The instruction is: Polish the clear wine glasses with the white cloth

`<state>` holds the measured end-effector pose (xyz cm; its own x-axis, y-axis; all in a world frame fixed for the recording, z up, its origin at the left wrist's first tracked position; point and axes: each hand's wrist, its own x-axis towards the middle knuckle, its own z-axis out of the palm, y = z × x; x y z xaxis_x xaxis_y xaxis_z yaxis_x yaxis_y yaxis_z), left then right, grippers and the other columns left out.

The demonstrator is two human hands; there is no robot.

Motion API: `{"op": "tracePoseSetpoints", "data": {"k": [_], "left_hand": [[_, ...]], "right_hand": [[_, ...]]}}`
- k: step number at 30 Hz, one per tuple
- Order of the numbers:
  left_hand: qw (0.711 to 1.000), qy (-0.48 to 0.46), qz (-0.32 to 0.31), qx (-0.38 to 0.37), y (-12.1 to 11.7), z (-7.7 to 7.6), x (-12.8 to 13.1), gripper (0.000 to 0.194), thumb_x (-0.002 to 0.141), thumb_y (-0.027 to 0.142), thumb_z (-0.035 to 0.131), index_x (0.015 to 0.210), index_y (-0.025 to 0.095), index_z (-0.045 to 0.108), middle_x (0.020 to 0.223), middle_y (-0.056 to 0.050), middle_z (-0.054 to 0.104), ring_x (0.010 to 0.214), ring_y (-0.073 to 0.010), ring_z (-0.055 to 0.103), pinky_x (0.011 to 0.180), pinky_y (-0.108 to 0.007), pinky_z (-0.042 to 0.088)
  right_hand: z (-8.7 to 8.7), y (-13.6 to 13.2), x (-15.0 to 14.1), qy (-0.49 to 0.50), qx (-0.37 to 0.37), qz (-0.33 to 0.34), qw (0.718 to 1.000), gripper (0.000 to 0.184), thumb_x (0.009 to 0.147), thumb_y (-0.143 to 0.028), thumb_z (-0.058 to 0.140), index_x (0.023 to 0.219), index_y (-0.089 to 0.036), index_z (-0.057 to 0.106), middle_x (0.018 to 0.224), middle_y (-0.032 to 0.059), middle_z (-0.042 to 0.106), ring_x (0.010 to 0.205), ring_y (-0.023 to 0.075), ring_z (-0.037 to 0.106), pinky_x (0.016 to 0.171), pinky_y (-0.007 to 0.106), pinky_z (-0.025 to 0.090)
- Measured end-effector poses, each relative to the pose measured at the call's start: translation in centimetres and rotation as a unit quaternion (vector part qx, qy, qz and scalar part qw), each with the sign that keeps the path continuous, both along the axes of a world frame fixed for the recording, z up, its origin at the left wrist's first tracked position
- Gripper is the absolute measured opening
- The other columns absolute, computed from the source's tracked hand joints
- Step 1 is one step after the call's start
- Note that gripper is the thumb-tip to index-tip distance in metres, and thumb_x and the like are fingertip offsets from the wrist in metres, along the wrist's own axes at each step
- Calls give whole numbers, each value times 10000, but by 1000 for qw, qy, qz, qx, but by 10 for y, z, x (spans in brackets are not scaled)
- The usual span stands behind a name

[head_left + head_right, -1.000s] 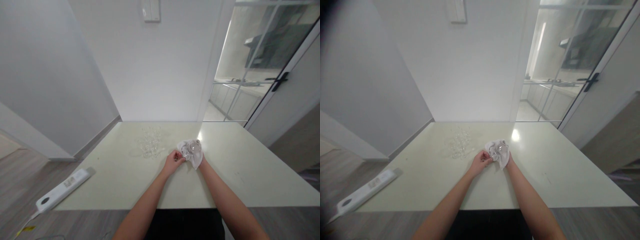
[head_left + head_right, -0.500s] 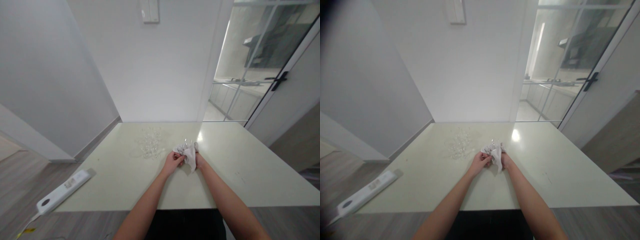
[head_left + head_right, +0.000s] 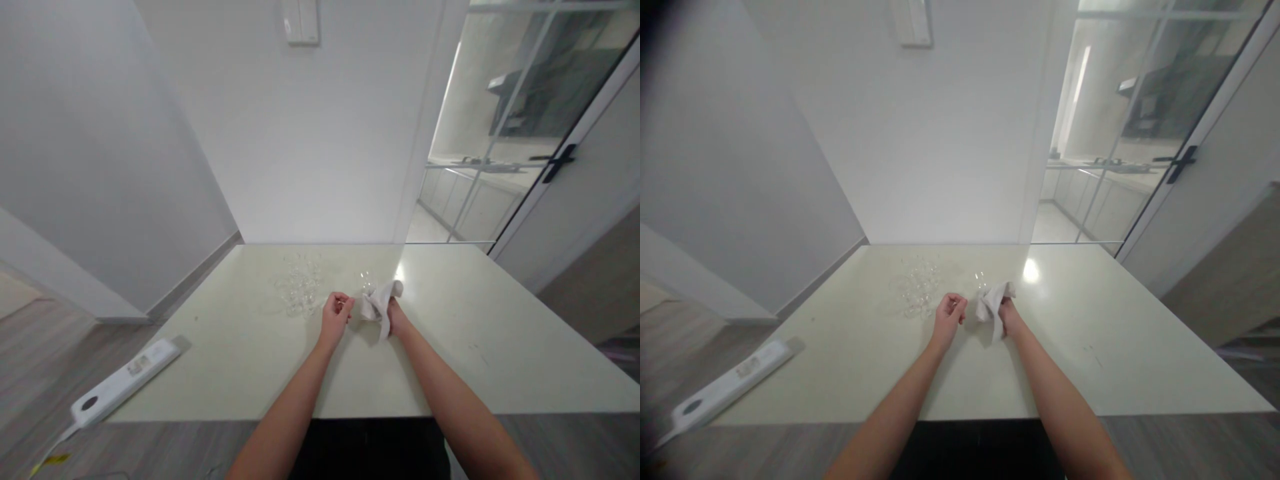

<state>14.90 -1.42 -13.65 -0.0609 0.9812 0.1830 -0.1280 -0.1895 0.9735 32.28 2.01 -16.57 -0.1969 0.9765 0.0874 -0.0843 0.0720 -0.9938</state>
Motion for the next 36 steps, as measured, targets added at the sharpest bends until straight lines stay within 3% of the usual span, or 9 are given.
{"op": "tracePoseSetpoints", "data": {"k": [3,7,14,17,21,27,29,33,36], "left_hand": [[999,-28,13,-11,2,-1,0,467,703,538,735,899,207,470,811,42,545,515,-55,495,435,-178,374],[999,-38,15,-14,2,0,0,475,673,508,768,868,206,458,787,50,532,508,-49,483,445,-181,380],[997,-43,-56,-20,-2,7,-2,472,749,499,703,1073,185,565,1087,-83,667,620,-98,598,462,-200,380],[998,-43,-43,-11,1,4,0,509,708,482,751,1073,185,556,1084,-80,661,600,-85,572,469,-197,383],[1000,-21,-10,0,3,1,2,544,606,427,846,1004,178,572,977,-58,668,707,-112,602,629,-228,478],[986,-95,-134,12,0,5,0,614,683,463,804,1176,186,565,1132,-125,688,897,-180,652,792,-306,507],[988,-96,-118,21,1,3,1,600,673,458,812,1157,187,584,1132,-112,678,886,-168,644,796,-299,503],[998,-60,-11,2,5,-2,3,577,608,399,864,1074,192,594,1038,-64,656,788,-131,620,692,-248,486],[994,-102,-37,3,4,-2,1,592,648,382,840,1128,201,545,1051,-71,673,848,-153,647,776,-288,502]], "right_hand": [[2,-7,0,-68,42,2,997,339,623,-449,776,832,-187,723,884,84,754,900,287,663,900,432,528],[5,-9,3,-91,99,44,990,242,584,-393,783,724,-207,717,820,51,746,830,256,650,922,428,509],[11,-17,4,-45,56,119,990,350,583,-454,782,814,-193,744,907,78,750,940,294,657,959,428,499],[9,-17,2,-56,69,134,987,364,591,-401,789,886,-190,751,968,80,749,968,292,656,993,424,482],[3,-15,0,-66,60,145,985,367,649,-371,756,966,-186,745,987,71,742,983,286,659,992,429,484],[10,-20,0,-43,14,126,991,333,618,-395,775,858,-166,745,898,76,740,908,259,655,899,385,531],[11,-20,-1,-41,5,135,990,327,615,-382,782,849,-157,744,857,65,733,849,230,656,862,349,540],[2,-16,-1,-51,28,130,990,337,599,-341,795,888,-175,751,878,52,737,858,234,672,873,347,539],[-5,-13,0,-54,52,127,989,359,585,-303,799,915,-169,752,940,66,745,900,254,675,912,370,526]]}}
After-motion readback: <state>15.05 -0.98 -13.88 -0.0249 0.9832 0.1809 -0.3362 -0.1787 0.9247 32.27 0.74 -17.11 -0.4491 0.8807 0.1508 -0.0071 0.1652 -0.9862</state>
